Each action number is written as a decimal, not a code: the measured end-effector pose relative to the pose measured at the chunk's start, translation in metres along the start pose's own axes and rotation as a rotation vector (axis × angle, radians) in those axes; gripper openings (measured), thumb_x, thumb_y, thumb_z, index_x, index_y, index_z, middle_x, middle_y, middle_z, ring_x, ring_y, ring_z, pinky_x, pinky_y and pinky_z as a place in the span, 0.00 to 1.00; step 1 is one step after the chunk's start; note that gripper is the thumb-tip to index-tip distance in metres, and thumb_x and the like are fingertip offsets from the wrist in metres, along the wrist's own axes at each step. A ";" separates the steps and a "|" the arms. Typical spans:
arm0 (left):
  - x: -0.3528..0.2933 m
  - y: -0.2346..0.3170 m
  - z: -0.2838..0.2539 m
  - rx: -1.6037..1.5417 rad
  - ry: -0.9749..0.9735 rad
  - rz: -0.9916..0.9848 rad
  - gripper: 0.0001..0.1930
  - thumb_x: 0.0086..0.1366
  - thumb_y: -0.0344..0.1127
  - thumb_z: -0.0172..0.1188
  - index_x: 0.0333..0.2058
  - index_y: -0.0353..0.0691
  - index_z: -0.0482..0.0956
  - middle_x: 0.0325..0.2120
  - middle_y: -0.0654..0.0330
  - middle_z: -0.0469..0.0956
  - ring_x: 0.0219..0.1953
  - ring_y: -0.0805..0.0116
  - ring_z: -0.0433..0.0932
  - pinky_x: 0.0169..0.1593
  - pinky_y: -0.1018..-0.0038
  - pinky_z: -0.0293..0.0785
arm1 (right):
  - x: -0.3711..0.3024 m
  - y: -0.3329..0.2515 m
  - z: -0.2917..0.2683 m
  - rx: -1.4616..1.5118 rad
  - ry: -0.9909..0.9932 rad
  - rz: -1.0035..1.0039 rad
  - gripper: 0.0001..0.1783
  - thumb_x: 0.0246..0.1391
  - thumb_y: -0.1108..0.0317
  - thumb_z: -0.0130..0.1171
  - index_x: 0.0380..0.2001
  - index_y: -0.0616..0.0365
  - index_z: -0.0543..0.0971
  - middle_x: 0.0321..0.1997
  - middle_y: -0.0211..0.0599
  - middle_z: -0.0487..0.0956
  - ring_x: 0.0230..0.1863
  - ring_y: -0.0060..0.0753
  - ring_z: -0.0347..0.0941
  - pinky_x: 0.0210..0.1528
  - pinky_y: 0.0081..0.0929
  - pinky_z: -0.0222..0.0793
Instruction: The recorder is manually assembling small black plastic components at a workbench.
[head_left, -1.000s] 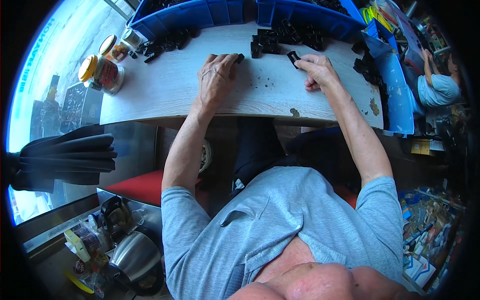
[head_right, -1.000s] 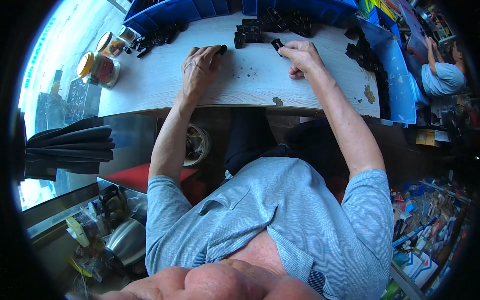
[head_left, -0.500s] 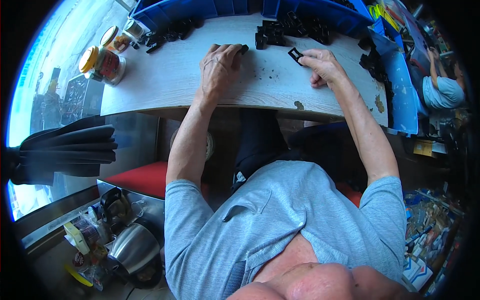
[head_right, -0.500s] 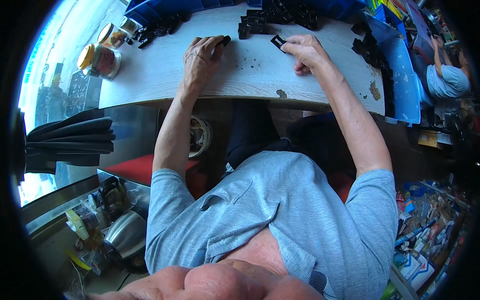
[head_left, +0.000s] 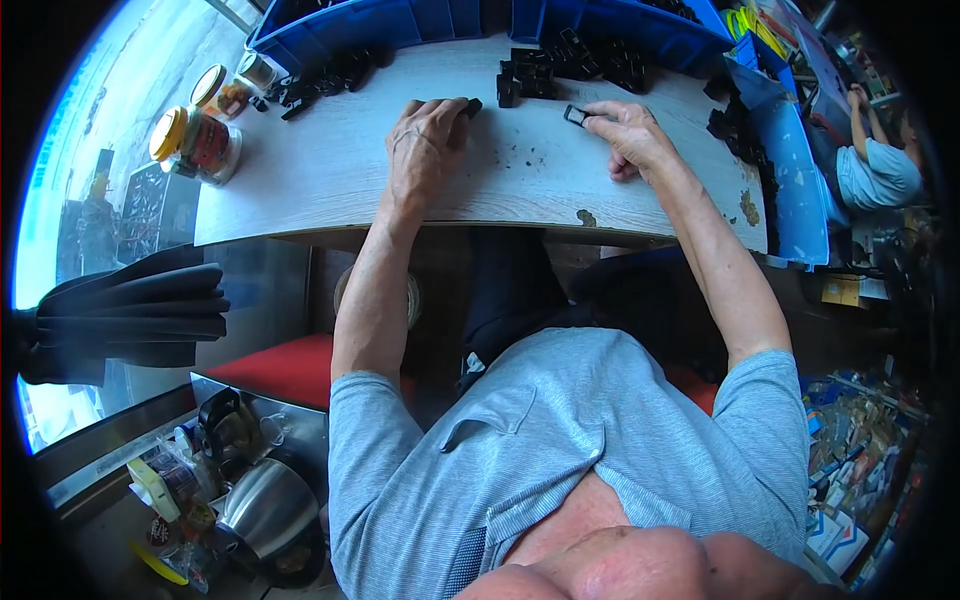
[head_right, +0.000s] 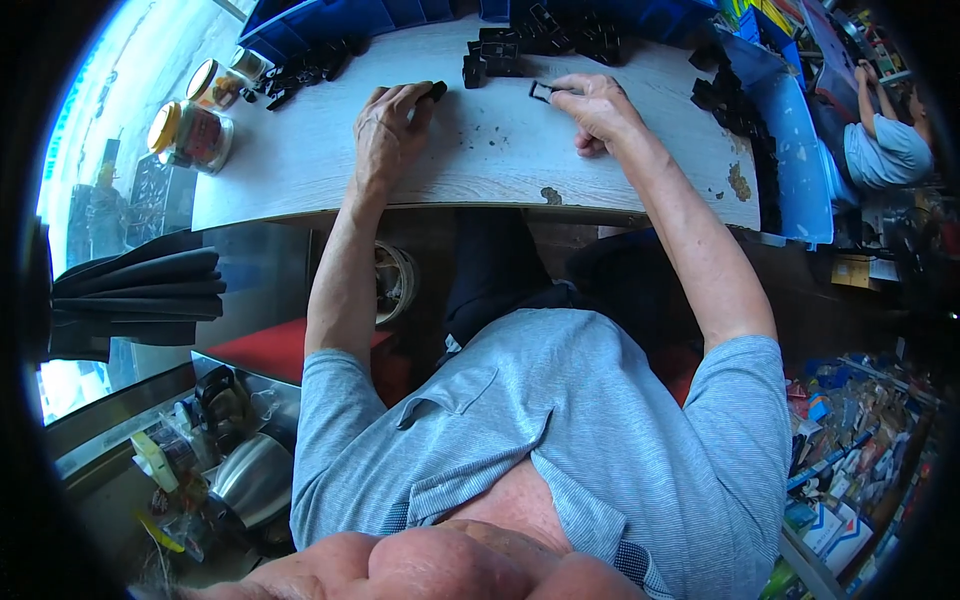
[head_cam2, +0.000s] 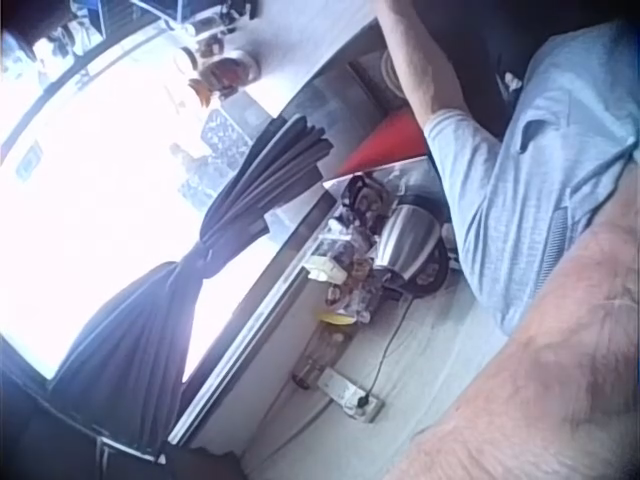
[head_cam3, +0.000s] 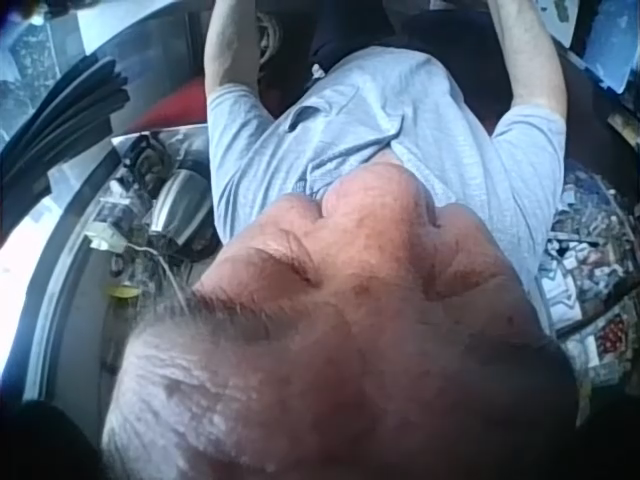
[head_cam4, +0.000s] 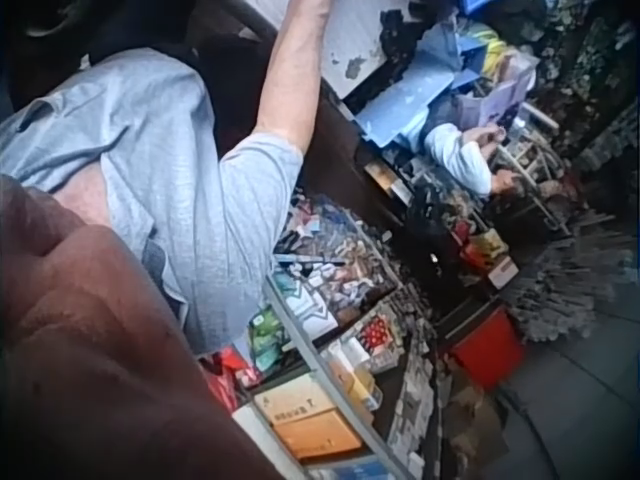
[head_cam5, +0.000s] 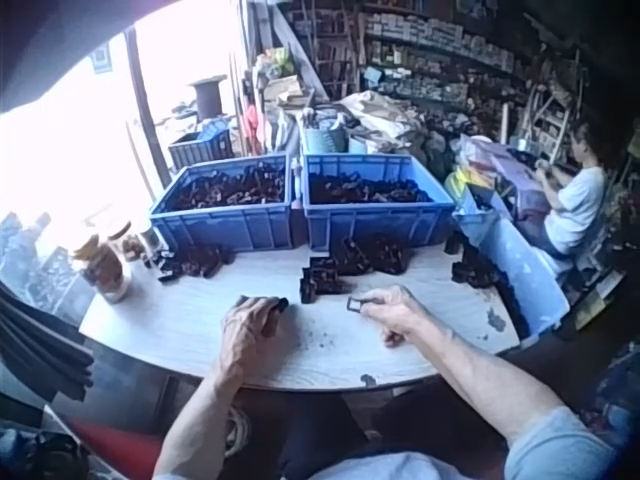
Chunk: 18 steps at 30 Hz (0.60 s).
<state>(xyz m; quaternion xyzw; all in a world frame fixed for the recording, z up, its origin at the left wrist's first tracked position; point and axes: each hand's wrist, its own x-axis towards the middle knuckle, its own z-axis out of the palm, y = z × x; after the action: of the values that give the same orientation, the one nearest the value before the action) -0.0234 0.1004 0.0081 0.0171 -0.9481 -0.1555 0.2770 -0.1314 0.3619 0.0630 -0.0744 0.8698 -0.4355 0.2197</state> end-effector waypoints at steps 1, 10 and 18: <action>0.000 0.000 -0.001 -0.010 0.010 -0.003 0.12 0.66 0.35 0.63 0.47 0.45 0.86 0.41 0.59 0.86 0.43 0.59 0.82 0.49 0.65 0.78 | 0.000 -0.002 -0.001 -0.009 -0.025 -0.001 0.26 0.63 0.57 0.61 0.61 0.53 0.76 0.10 0.26 0.69 0.10 0.20 0.69 0.13 0.24 0.71; 0.001 -0.001 0.003 -0.140 0.069 -0.018 0.11 0.65 0.30 0.64 0.46 0.44 0.86 0.40 0.59 0.86 0.42 0.60 0.82 0.48 0.68 0.79 | -0.003 0.001 0.000 0.005 0.023 -0.045 0.24 0.59 0.62 0.65 0.58 0.53 0.78 0.13 0.27 0.72 0.10 0.19 0.69 0.12 0.23 0.70; 0.016 0.070 0.030 -0.365 0.060 0.149 0.16 0.63 0.25 0.63 0.49 0.42 0.84 0.45 0.54 0.84 0.44 0.55 0.82 0.48 0.67 0.80 | 0.002 0.004 -0.001 -0.052 -0.060 -0.073 0.22 0.55 0.70 0.66 0.54 0.54 0.78 0.14 0.25 0.70 0.11 0.19 0.66 0.13 0.23 0.65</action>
<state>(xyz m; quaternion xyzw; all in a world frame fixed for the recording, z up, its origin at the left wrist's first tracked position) -0.0488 0.1734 0.0139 -0.0990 -0.8941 -0.3033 0.3142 -0.1336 0.3641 0.0596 -0.1247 0.8707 -0.4178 0.2276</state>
